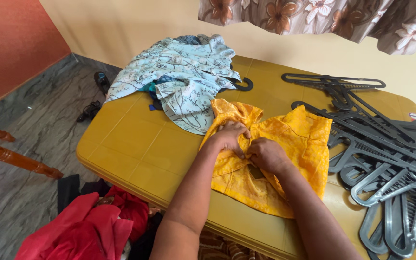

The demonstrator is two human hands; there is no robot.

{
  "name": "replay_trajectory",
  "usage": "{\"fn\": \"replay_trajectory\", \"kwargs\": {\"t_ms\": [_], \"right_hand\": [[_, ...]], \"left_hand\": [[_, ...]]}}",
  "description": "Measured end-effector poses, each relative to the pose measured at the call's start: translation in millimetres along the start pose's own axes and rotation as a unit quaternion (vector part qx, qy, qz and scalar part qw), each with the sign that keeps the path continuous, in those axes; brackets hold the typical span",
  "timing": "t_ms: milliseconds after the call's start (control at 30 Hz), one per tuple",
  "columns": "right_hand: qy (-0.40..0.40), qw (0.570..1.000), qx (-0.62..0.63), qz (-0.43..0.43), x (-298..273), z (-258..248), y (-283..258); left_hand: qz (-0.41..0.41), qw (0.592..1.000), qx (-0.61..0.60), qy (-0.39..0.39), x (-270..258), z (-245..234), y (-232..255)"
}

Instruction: The person sits on the floor and places several garments onto black plastic hangers. They handle a blue patterned top, a light green floral dress, and a yellow top, arranging each on a hanger and setting them aside.

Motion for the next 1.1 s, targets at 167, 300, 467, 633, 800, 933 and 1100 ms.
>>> {"fn": "replay_trajectory", "kwargs": {"t_ms": [167, 300, 467, 633, 800, 933, 1100], "right_hand": [[-0.004, 0.998, -0.054, -0.032, -2.8, 2.9, -4.7], [-0.036, 0.997, -0.071, -0.005, -18.5, 10.0, 4.1], [0.019, 1.0, -0.01, -0.017, -29.3, 0.1, 6.7], [0.046, 0.993, 0.109, -0.024, -34.5, -2.2, 26.2], [0.034, 0.956, 0.29, 0.036, -40.7, 7.1, 56.5], [0.044, 0.968, 0.24, 0.058, -41.5, 6.1, 57.5], [0.069, 0.989, 0.13, -0.015, -39.3, -6.2, 28.0]], "left_hand": [[0.026, 0.999, 0.015, 0.01, -0.1, -1.9, 1.4], [0.024, 0.999, 0.032, 0.014, 4.2, -0.3, -0.9], [0.036, 0.999, 0.022, 0.023, 2.6, -1.7, -2.1], [0.05, 0.998, 0.011, 0.031, 3.2, -1.5, -0.6], [0.054, 0.998, 0.009, 0.023, 4.3, 1.3, -3.0], [0.044, 0.999, -0.016, 0.017, 2.9, 2.6, -4.1], [0.035, 0.999, -0.024, 0.019, -2.0, 0.8, -1.7]]}}
Point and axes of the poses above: each hand's wrist, its own x-axis towards the middle knuckle, its own z-axis out of the palm, y = z × x, the point moved 10 cm from there along x, towards the middle knuckle, and after that the axes turned 14 degrees about -y, right-handed, at the moved point
